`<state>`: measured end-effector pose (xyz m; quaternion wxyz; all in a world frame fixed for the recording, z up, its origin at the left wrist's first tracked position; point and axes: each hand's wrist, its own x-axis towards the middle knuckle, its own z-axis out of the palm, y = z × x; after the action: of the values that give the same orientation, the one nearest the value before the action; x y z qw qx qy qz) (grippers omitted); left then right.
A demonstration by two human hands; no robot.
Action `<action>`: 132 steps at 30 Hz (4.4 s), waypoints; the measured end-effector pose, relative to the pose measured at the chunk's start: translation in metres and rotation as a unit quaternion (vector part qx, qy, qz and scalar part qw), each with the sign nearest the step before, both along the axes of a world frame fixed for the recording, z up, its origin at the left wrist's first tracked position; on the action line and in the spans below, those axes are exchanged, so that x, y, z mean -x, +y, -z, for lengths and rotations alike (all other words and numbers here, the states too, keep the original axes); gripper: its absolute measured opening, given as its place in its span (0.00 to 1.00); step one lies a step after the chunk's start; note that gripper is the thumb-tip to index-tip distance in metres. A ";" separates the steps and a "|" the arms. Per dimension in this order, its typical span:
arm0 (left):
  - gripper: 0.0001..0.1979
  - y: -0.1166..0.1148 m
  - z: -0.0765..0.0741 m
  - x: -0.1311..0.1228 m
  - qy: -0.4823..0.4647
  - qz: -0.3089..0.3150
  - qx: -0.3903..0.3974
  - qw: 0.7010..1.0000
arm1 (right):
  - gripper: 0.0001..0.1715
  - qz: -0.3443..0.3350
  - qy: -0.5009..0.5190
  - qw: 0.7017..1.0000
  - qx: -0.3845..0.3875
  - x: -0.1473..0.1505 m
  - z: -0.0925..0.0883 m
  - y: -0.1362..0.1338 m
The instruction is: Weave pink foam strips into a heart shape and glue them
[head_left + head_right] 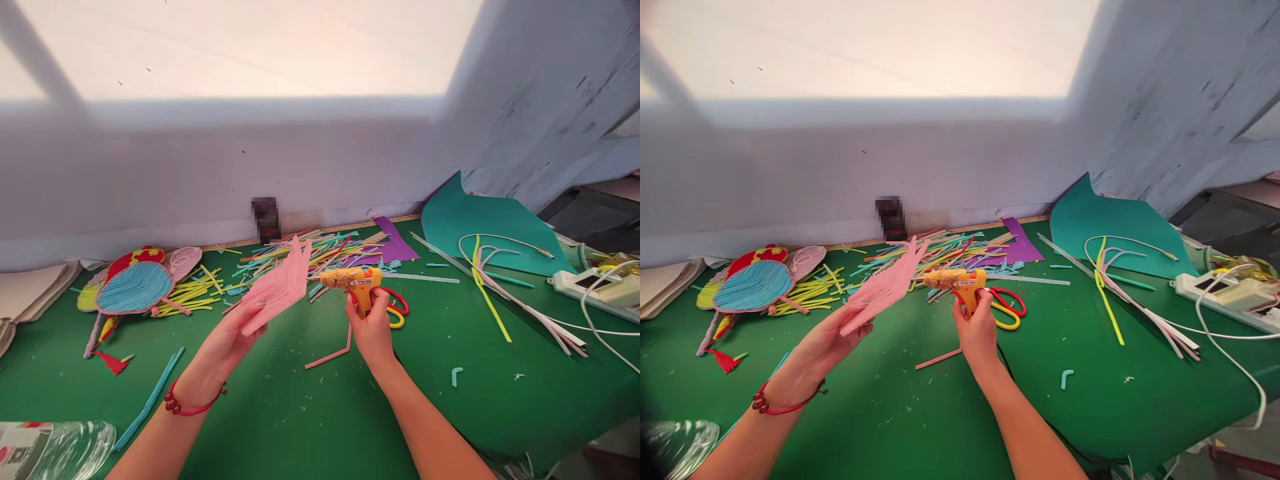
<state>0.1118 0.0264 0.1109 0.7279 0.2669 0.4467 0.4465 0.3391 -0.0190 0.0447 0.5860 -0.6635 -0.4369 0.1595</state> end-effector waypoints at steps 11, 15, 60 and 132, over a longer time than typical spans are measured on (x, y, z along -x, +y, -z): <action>0.11 -0.001 0.003 0.001 0.009 0.008 -0.007 1.000 | 0.23 -0.006 0.016 1.000 0.021 -0.003 -0.001 0.003; 0.09 -0.001 -0.001 -0.001 0.012 -0.001 0.001 1.000 | 0.24 -0.007 0.028 0.999 0.032 -0.004 -0.002 0.003; 0.09 -0.007 0.003 -0.005 0.039 0.027 0.002 0.999 | 0.24 0.028 -0.026 0.999 0.031 -0.014 -0.001 0.011; 0.24 0.040 0.092 0.004 0.125 0.315 -0.138 0.931 | 0.07 -0.404 -0.276 0.797 0.355 -0.066 0.005 0.007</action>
<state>0.1076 0.0664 0.0186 0.7255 0.5454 0.3611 0.2140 0.4054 -0.0118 0.0394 0.0466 -0.6041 -0.7211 0.3361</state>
